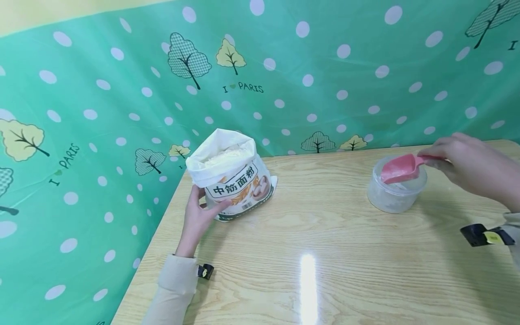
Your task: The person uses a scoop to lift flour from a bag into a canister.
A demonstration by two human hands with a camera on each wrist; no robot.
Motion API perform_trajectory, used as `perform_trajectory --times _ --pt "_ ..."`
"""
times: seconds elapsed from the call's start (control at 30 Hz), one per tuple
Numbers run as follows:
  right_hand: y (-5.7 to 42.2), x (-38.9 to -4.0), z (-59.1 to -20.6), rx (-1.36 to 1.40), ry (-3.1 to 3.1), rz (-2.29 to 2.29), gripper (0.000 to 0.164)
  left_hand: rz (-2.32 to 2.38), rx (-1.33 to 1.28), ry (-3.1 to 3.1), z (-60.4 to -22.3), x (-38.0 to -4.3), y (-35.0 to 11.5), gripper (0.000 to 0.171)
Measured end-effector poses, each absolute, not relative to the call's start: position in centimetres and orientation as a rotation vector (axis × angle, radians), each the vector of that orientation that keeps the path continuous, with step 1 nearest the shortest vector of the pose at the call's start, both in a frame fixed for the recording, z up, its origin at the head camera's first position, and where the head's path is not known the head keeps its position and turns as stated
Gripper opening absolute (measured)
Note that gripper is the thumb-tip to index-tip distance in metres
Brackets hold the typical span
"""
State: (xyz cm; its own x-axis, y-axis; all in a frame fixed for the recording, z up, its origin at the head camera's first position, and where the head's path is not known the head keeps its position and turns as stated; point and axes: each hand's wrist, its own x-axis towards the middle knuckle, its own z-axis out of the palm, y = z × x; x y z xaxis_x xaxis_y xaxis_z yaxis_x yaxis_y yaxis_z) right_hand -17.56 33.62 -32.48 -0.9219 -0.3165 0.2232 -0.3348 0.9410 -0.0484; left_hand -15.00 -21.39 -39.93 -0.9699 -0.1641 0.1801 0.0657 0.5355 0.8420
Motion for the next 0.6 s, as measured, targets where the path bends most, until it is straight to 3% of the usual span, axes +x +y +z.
perform_trajectory --times 0.4,0.6 --pt "33.7 -17.9 -32.1 0.49 -2.759 0.243 0.025 -1.401 0.11 -2.553 -39.8 -14.9 -21.3 0.087" --pt "35.2 -18.6 -31.9 0.591 -2.592 0.423 0.011 -1.396 0.1 -2.548 -39.8 -14.9 -21.4 0.086"
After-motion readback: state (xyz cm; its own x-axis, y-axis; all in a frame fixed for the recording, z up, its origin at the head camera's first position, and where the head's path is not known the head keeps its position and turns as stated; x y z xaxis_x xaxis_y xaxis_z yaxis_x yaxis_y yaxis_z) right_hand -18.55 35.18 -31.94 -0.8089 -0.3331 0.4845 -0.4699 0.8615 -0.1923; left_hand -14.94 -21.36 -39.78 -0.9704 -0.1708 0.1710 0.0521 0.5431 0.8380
